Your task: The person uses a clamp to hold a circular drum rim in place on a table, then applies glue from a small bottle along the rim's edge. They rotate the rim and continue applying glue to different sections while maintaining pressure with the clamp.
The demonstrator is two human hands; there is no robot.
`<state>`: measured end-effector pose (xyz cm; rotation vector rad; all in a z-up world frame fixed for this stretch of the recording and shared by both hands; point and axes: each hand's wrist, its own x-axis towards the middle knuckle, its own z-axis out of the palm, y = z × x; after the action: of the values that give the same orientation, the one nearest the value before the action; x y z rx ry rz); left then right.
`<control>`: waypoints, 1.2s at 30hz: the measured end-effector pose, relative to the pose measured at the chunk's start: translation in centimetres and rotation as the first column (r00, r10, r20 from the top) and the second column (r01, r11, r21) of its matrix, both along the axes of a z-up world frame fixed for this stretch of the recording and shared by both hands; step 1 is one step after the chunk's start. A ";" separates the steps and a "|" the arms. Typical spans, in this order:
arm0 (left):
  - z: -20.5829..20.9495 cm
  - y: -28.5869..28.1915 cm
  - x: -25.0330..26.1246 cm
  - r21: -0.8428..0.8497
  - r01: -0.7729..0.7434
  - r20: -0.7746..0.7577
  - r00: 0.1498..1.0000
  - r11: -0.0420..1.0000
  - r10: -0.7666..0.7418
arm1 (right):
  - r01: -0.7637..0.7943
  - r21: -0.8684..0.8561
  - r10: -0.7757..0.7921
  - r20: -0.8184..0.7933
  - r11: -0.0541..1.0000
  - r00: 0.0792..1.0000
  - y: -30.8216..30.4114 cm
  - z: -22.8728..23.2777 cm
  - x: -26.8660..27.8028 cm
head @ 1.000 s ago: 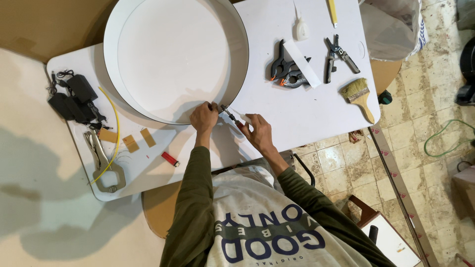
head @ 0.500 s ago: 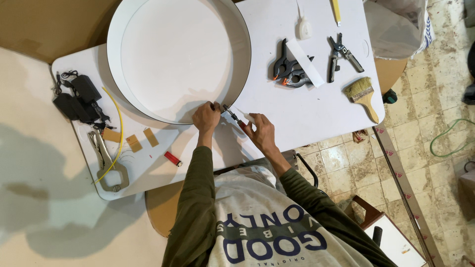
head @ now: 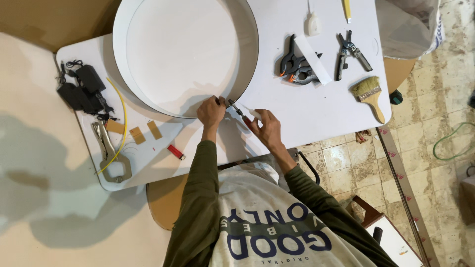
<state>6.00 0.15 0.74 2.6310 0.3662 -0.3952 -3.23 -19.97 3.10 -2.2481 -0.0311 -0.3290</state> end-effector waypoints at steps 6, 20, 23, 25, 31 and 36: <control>-1.0 0.4 0.0 -0.043 -0.034 0.006 0.999 0.998 0.035 | 0.009 0.022 -0.008 -0.030 1.000 1.000 -0.3 1.0 0.3; -0.1 0.6 -0.5 -0.126 0.062 0.160 0.986 0.990 -0.041 | 0.138 0.098 -0.118 -0.189 0.986 0.975 -0.1 1.3 -1.0; 0.7 2.2 -1.4 -0.187 0.312 0.336 0.911 0.931 -0.238 | 0.174 0.126 -0.144 -0.215 0.977 0.966 -0.3 1.3 -1.4; 0.2 3.6 -2.0 -0.178 0.497 0.430 0.816 0.850 -0.387 | 0.191 0.139 -0.158 -0.221 0.972 0.962 -0.7 1.2 -1.5; -6.3 4.3 -2.6 0.174 0.657 0.491 0.588 0.734 -0.643 | 0.211 0.199 -0.163 -0.232 0.957 0.959 -2.3 1.0 -1.4; -3.2 1.2 -0.7 -0.054 0.567 0.495 0.730 0.822 -0.471 | 0.207 0.224 -0.147 -0.258 0.952 0.955 -3.8 1.0 -0.5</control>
<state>5.30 1.30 -2.43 2.4746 -0.5669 0.0438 -3.70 -23.72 4.07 -2.0281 0.3261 -0.1460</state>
